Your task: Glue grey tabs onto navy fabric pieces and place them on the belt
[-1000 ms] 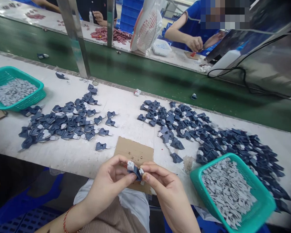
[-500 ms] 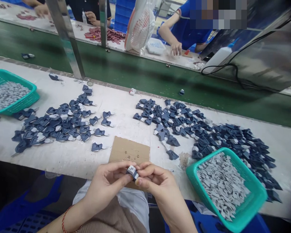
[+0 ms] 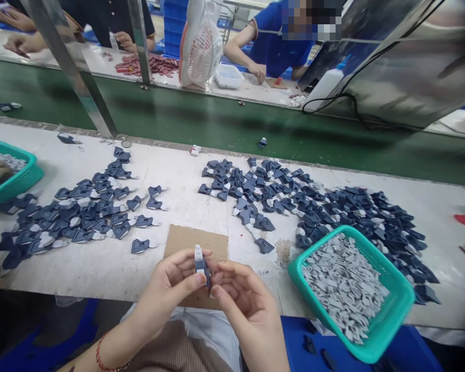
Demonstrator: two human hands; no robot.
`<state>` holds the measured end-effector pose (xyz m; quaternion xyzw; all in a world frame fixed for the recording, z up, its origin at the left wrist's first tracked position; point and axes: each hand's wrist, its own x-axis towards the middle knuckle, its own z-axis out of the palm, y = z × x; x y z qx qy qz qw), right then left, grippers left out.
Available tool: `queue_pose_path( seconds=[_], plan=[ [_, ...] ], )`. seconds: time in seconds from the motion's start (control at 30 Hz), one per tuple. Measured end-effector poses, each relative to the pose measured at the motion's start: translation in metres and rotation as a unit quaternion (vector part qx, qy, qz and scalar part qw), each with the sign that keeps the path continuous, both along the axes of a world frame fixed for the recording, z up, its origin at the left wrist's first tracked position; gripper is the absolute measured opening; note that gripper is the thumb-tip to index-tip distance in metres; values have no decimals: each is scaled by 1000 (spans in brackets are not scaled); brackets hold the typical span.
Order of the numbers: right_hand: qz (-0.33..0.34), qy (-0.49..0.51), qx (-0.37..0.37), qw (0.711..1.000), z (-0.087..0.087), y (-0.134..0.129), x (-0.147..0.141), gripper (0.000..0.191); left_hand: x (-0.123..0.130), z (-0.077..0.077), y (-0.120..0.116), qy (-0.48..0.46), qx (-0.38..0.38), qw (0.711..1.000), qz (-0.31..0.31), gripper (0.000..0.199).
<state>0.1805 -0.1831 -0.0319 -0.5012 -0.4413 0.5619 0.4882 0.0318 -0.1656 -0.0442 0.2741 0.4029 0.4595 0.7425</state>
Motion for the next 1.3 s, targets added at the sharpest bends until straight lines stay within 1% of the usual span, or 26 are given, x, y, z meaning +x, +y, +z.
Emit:
queue_pose_path(
  seconds=[0.1, 0.17, 0.2, 0.23, 0.3, 0.33, 0.37, 0.4, 0.43, 0.47, 0.53, 0.57, 0.63, 0.67, 0.73, 0.83, 0.87, 0.93, 1.0, 1.03, 1.1, 1.2, 1.3],
  plan=[
    [-30, -87, 11, 996, -2, -8, 23, 19, -2, -1, 7, 44, 28, 999, 7, 35],
    [-80, -179, 23, 980, 0, -13, 51, 17, -8, 1, 18, 99, 52, 993, 34, 37],
    [-115, -235, 29, 965, 2, -14, 68, 17, -12, 3, 27, 134, 67, 987, 52, 38],
    [-153, -296, 34, 942, 4, -16, 87, 18, -18, 6, 38, 173, 85, 979, 67, 39],
    [-219, -421, 22, 880, 9, -15, 127, 24, -31, 12, 68, 253, 125, 956, 84, 40],
    [-231, -478, 9, 848, 10, -13, 146, 27, -38, 14, 86, 289, 145, 943, 83, 40],
    [-226, -528, -6, 819, 11, -10, 163, 30, -44, 15, 107, 319, 162, 930, 86, 39],
    [-204, -566, -16, 798, 10, -5, 178, 33, -49, 15, 128, 341, 178, 918, 97, 36],
    [-172, -592, -14, 787, 8, 1, 191, 34, -54, 13, 151, 370, 187, 903, 112, 34],
    [-134, -616, 1, 777, 5, 8, 201, 35, -58, 11, 174, 414, 189, 881, 131, 30],
    [-61, -651, 48, 755, -3, 24, 212, 36, -64, 6, 219, 462, 188, 854, 152, 28],
    [-34, -666, 71, 742, -7, 31, 215, 37, -66, 3, 240, 485, 185, 840, 157, 27],
    [-7, -686, 95, 721, -15, 44, 216, 37, -71, -2, 275, 530, 179, 814, 157, 29],
    [-1, -692, 99, 715, -17, 49, 216, 36, -73, -3, 290, 555, 177, 798, 155, 30],
    [4, -700, 106, 706, -20, 55, 216, 35, -78, -6, 313, 604, 176, 764, 145, 32],
    [11, -714, 134, 687, -22, 56, 219, 36, -84, -9, 334, 664, 183, 716, 117, 32],
    [14, -723, 154, 673, -22, 55, 220, 37, -85, -10, 338, 681, 185, 700, 108, 31],
    [19, -742, 205, 638, -24, 54, 224, 38, -84, -10, 346, 712, 193, 669, 94, 30],
    [19, -755, 249, 606, -26, 54, 226, 37, -78, -8, 354, 735, 210, 640, 82, 27],
    [16, -758, 260, 598, -27, 55, 227, 36, -73, -6, 358, 742, 224, 627, 75, 25],
    [10, -758, 273, 592, -29, 56, 227, 35, -55, -2, 366, 747, 260, 610, 53, 23],
    [10, -750, 281, 598, -29, 57, 225, 33, -13, 2, 380, 732, 315, 604, -6, 28],
    [17, -739, 267, 618, -27, 57, 222, 29, 36, 0, 393, 706, 342, 616, -67, 31]
  ],
)
